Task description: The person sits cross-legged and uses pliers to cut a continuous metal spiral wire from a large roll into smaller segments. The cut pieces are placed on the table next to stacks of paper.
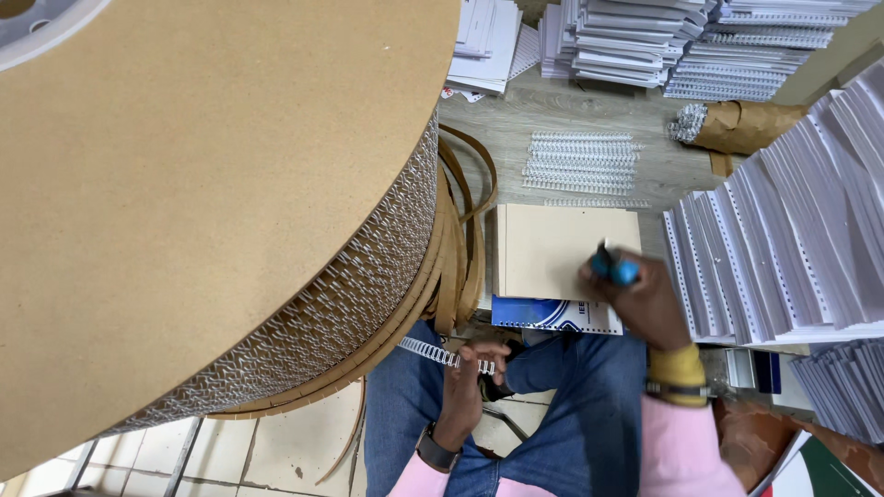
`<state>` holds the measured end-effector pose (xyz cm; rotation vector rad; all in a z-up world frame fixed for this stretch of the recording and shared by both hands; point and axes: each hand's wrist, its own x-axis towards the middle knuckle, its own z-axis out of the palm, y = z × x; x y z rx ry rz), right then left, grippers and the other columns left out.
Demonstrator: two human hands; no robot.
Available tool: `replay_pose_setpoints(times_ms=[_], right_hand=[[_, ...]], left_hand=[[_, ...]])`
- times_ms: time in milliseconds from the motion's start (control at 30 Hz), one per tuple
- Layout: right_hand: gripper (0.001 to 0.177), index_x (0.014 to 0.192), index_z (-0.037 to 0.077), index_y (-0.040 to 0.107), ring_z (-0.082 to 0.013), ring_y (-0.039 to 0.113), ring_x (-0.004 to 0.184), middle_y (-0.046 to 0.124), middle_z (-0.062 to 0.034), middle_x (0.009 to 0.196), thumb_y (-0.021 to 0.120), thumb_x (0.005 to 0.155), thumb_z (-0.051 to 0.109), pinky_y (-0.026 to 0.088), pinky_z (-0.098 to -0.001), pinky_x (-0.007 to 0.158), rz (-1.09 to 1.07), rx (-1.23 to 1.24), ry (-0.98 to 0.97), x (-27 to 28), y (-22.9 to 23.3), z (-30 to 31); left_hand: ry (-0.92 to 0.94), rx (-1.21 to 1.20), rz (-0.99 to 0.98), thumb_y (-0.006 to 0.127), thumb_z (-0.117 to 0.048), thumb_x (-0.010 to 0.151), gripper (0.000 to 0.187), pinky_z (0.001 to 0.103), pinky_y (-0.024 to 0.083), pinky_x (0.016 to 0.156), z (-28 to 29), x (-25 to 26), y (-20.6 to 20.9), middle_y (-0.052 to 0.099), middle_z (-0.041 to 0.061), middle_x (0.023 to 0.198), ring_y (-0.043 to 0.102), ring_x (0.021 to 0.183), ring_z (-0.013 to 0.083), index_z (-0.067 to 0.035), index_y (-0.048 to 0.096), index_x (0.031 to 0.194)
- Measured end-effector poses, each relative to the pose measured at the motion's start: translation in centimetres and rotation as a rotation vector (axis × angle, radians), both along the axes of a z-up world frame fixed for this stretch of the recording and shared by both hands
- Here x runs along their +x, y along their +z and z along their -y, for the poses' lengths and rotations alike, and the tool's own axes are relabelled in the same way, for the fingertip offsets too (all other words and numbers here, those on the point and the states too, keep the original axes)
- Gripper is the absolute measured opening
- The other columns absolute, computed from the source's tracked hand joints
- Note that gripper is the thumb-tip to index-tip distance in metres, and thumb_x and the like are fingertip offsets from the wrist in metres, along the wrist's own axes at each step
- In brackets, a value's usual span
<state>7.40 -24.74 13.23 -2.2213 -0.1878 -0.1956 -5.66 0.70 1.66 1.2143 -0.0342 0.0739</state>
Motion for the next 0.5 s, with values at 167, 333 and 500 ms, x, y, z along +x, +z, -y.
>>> replay_pose_setpoints(times_ms=[167,333,500], right_hand=[[0.006,0.091,0.010,0.082,-0.0102,0.075,0.078,0.085,-0.0010,0.090,0.085,0.090,0.014,0.057,-0.0256,0.071,-0.133,0.163,0.061,-6.5,0.2,-1.3],[0.019,0.110,0.012,0.081,-0.0213,0.076,0.096,0.083,-0.0059,0.107,0.085,0.091,0.015,0.058,-0.0357,0.086,0.032,-0.080,0.061,3.9,0.6,4.8],[0.031,0.110,0.028,0.081,-0.0307,0.074,0.096,0.084,-0.0025,0.105,0.070,0.087,0.009,0.056,-0.0471,0.076,-0.351,-0.620,-0.052,15.2,4.4,4.9]], left_hand=[[-0.141,-0.021,0.025,0.032,-0.065,0.108,0.080,0.031,0.056,0.072,1.8,-1.4,3.8,0.072,0.009,0.096,0.066,0.077,0.0171,-0.001,0.077,0.121],[-0.182,-0.016,-0.038,0.035,-0.060,0.109,0.075,0.032,0.058,0.070,4.1,-2.3,2.9,0.073,0.011,0.093,0.066,0.074,0.0172,0.000,0.080,0.116],[-0.210,-0.022,-0.089,0.036,-0.060,0.108,0.074,0.032,0.056,0.075,4.2,-2.2,2.2,0.072,0.010,0.093,0.063,0.076,0.0158,-0.001,0.080,0.117]])
